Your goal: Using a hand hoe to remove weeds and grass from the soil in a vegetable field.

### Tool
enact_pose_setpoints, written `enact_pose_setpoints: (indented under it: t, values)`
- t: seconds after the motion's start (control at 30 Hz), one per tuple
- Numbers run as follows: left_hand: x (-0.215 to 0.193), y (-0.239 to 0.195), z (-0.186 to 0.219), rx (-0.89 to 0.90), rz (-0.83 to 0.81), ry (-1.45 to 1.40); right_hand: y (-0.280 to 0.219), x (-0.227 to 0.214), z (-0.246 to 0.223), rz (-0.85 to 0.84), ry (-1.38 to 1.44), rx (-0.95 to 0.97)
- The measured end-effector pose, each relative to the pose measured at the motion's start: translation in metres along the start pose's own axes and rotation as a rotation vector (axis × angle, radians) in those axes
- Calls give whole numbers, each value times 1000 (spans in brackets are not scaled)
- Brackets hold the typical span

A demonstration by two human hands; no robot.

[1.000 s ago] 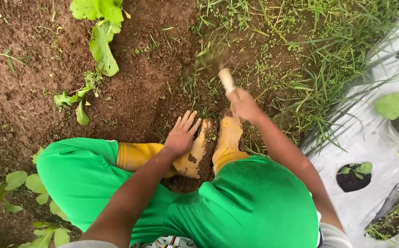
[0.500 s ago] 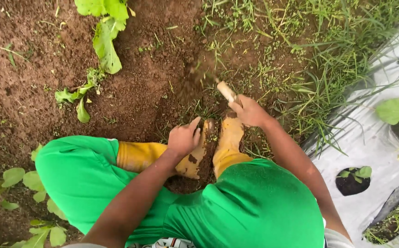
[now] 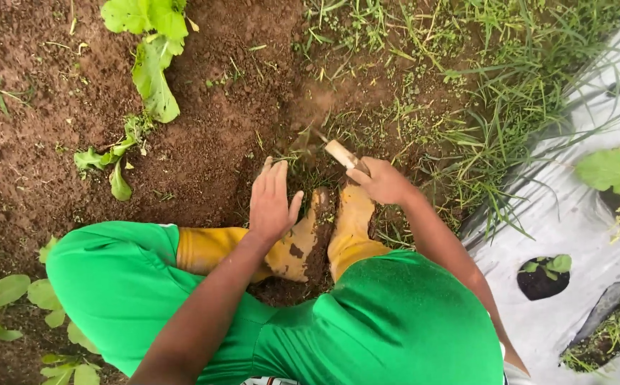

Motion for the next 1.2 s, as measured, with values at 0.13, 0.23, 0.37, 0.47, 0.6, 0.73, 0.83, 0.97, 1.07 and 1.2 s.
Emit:
enact_pose_setpoints:
  t: [0.13, 0.23, 0.37, 0.47, 0.6, 0.73, 0.83, 0.97, 1.07, 1.2]
  values:
    - [30, -9, -10, 20, -304, 243, 10, -24, -21, 482, 193, -92]
    - [42, -11, -10, 53, -368, 326, 28, -45, -24, 847, 398, -151]
    - [44, -7, -6, 36, -224, 275, 23, -13, -5, 534, 82, -37]
    - [30, 5, 0, 33, -195, 216, 7, -3, 16, 286, -5, -77]
    - [42, 17, -4, 90, -266, 243, 10, -14, -4, 512, -4, -36]
    - [81, 27, -27, 142, -123, 219, 26, -31, 22, 724, 304, -158]
    - [64, 28, -24, 164, 61, 177, -3, -5, 34, 413, 131, -73]
    - [23, 36, -4, 174, 113, 80, -49, -8, 28, -4, -73, 38]
    - [26, 33, 8, 155, -141, 75, -59, -18, 37, 157, -121, 62]
    - [60, 24, 5, 152, -348, 92, -50, -33, 60, 664, 20, -27]
Point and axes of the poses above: each hand's wrist, its own y-axis towards the middle knuckle, its own x-axis out of the palm, z = x × y, the point moved 2 cm from there along y, towards the middle knuckle, and after that the axes turned 12 degrees about -x, right-handed, at the moved point
